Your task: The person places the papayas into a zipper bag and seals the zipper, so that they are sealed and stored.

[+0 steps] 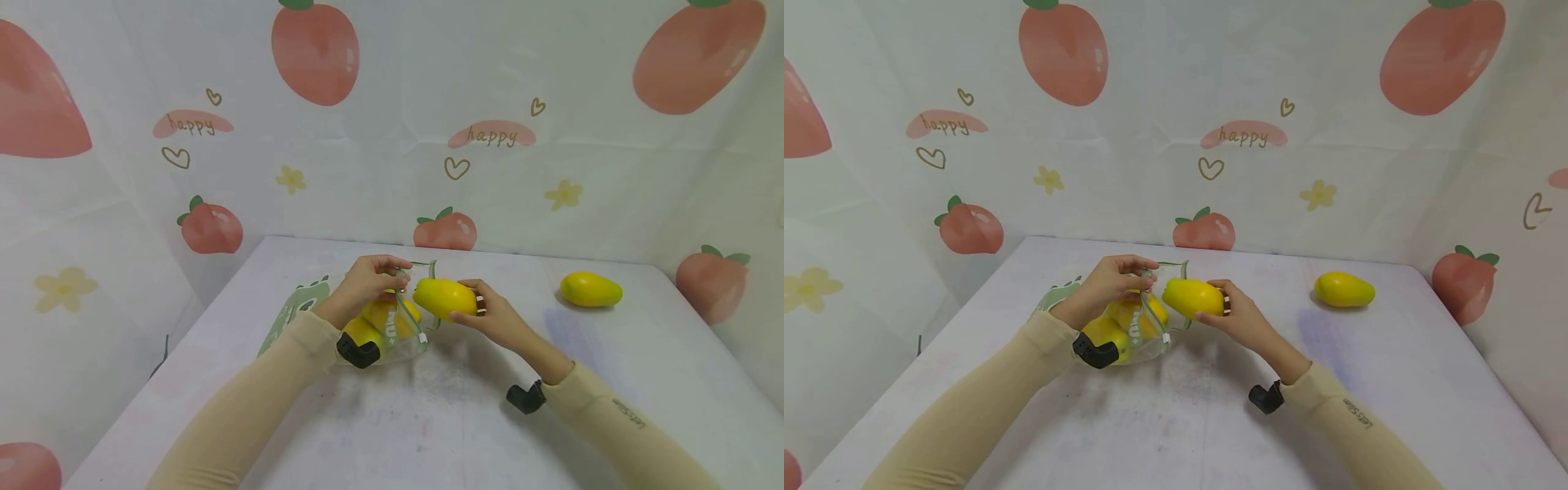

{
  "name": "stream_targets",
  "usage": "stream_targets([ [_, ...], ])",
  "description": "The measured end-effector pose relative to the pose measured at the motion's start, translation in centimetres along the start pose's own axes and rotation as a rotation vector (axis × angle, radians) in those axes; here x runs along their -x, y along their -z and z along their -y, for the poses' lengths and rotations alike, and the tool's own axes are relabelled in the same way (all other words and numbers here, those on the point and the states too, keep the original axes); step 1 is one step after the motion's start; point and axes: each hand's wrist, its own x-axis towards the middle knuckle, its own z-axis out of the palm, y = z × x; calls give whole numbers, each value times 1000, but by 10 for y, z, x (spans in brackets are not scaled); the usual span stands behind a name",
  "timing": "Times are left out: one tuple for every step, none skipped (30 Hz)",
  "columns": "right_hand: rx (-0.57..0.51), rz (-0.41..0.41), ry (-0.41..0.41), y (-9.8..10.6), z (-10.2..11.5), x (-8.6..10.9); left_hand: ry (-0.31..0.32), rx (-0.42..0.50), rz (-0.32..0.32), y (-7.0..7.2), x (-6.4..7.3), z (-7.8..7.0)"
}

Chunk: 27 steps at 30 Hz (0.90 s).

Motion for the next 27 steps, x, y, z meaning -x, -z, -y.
stream_targets([
  [1,3,-3,-1,0,-1,0,0,-1,0,0,0],
  [0,7,2,-2,-1,-1,1,0,-1,0,0,0],
  [2,9,5,-4,-1,-2,2,-1,-1,-1,0,0],
  [2,9,7,-5,-2,-3,3,-4,-2,-1,0,0],
  [1,5,9,-6,-2,-3,3,-6,-2,-1,0,0],
  [1,2,10,-7,-2,-4,2,-8,-2,-1,0,0],
  [2,-2,10,-8,-2,-5,2,-9,-2,-1,0,0],
  [4,-5,11,-9,-2,-5,-1,-11,-2,-1,0,0],
  [4,-10,7,-10,-2,-6,-3,-13,-1,-1,0,0],
  [3,-14,4,-11,-1,-7,-7,-16,-2,-1,0,0],
  [2,-18,1,-12,-1,-7,-11,-18,-1,-1,0,0],
  [1,-18,-1,-12,0,-8,-15,-21,-1,-1,0,0],
  [0,-18,-1,-13,1,-9,-18,-24,0,-1,0,0],
  [-2,-18,-2,-13,2,-9,-23,-28,1,-2,0,-1],
  [-7,-17,-4,-14,3,-10,-25,-31,0,-2,0,-1],
  [-12,-17,-4,-15,4,-11,-27,-35,1,-2,0,-1],
  [-18,-14,-4,-15,4,-12,-28,-38,1,-2,0,-1],
  [-24,-11,-4,-16,5,-13,-30,-41,2,-2,0,-1],
  [-27,-10,-7,-16,6,-14,-31,-43,3,-2,0,-1],
  [-33,-9,-9,-17,7,-15,-32,-46,3,-2,0,-2],
  [-39,-7,-10,-18,8,-15,-34,-47,3,-2,0,-1],
  [-40,-5,-5,-18,9,-17,-35,-49,5,-2,0,-1],
  [-42,-4,-5,-19,10,-18,-37,-49,7,-2,-1,-1],
  [-40,-2,-1,-20,10,-18,-40,-50,10,-2,-1,-1],
  [-38,-2,-2,-20,11,-19,-41,-53,10,-3,-1,-1],
  [-42,0,-2,-21,11,-20,-43,-54,10,-3,-1,-1],
  [-47,2,-1,-22,11,-20,-44,-54,11,-3,-1,-1],
])
